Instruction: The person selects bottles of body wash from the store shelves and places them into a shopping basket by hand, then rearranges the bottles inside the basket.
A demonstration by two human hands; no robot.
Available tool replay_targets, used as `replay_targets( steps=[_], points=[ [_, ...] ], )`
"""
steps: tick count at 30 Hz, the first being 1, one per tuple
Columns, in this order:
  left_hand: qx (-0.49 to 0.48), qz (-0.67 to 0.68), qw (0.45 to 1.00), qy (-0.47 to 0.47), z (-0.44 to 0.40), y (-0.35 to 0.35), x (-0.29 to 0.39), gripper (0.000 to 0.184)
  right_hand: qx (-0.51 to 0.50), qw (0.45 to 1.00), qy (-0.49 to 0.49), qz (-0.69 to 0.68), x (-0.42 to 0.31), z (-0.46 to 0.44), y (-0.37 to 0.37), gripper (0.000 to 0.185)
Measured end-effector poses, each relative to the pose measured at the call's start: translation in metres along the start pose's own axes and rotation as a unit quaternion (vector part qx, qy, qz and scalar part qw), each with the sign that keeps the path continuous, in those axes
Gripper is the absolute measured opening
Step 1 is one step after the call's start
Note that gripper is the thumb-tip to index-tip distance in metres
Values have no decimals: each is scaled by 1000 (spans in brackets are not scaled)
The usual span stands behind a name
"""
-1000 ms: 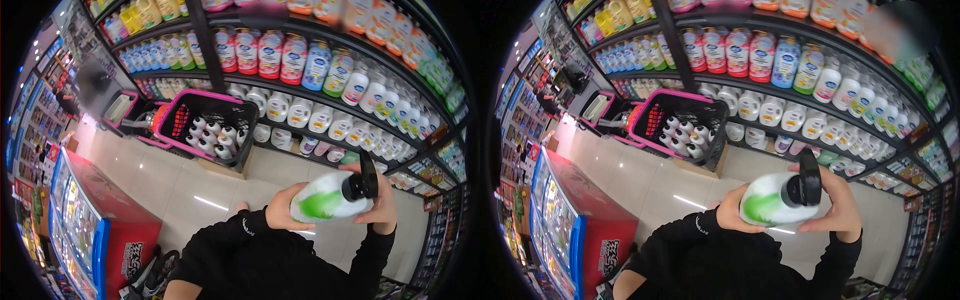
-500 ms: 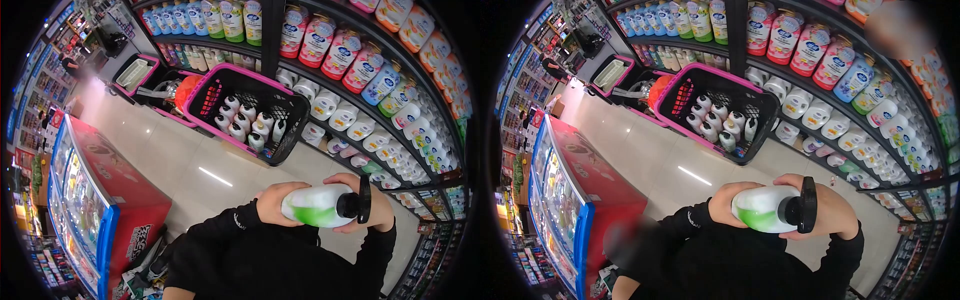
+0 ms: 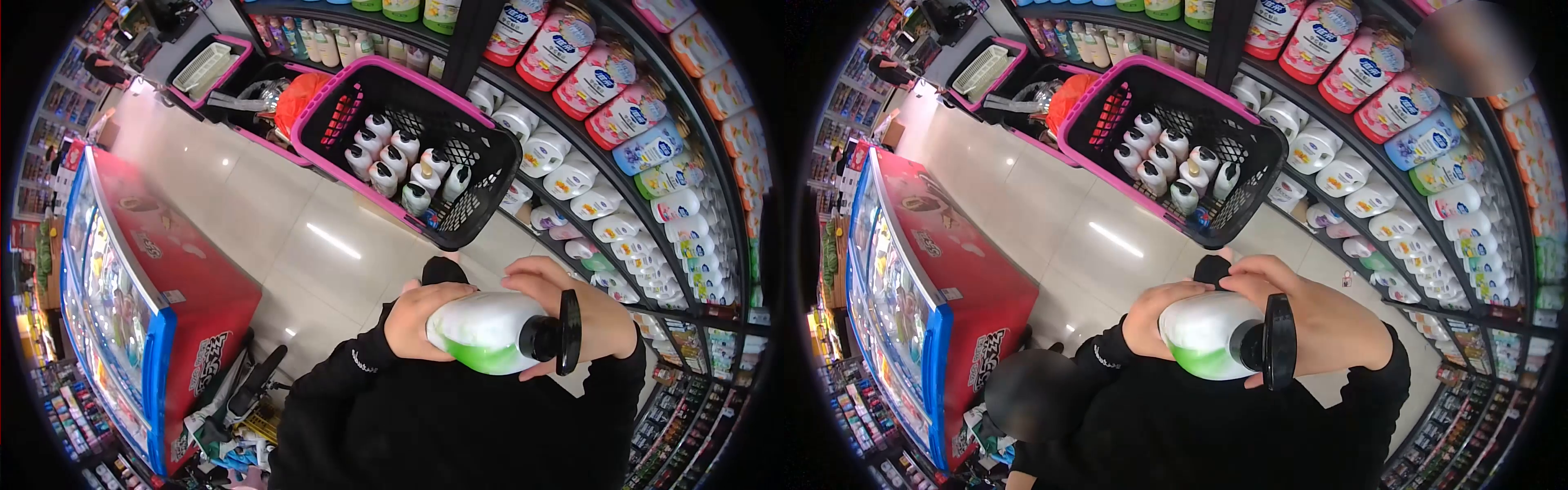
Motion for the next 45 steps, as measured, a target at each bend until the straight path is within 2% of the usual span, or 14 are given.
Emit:
replay_targets(
  steps=[2,6,8,12,14,21,30,34,38,40,42,44,45],
  points=[
    [9,-32,999,6,-5,1,-7,69,-57,997,30,-30,4,-8,0,89],
    [16,-12,1000,-6,-28,-6,-19,69,-118,991,8,-57,26,-12,13,84],
    [3,-4,1000,1,-47,-11,-26,69,-68,996,32,-54,36,-10,31,81],
    [-26,0,1000,-7,-90,-25,-47,69,-12,997,18,-78,70,-4,62,77],
    [-73,20,997,32,-111,-41,-69,68,0,994,-38,-98,100,0,72,71],
    [-131,33,986,95,-148,-66,-130,61,77,993,-42,-75,178,-1,75,63],
    [-121,13,986,111,-164,-35,-188,58,128,987,-62,-69,221,-45,60,65],
    [-167,-5,980,112,-161,-16,-218,59,196,975,-65,-79,230,-71,51,65],
    [-185,-50,975,115,-154,2,-259,63,248,955,-116,-116,252,-98,38,68],
    [-203,-48,967,146,-147,4,-285,65,311,932,-149,-109,265,-104,33,74],
    [-204,-48,962,178,-141,8,-305,66,340,911,-200,-119,279,-114,28,74],
    [-180,-7,947,265,-126,9,-330,67,355,881,-275,-151,301,-118,12,73],
    [-188,-51,928,318,-113,8,-344,65,367,873,-288,-141,310,-121,7,71]
  ],
)
Point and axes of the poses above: each hand's wrist, its own z-axis away from the middle knuckle, its own y-axis out of the back of the hand, x = y × z, the point moved 9 cm from there along -z, towards the middle knuckle, and after that the axes turned 6 degrees about -z, right-handed, at the moved point
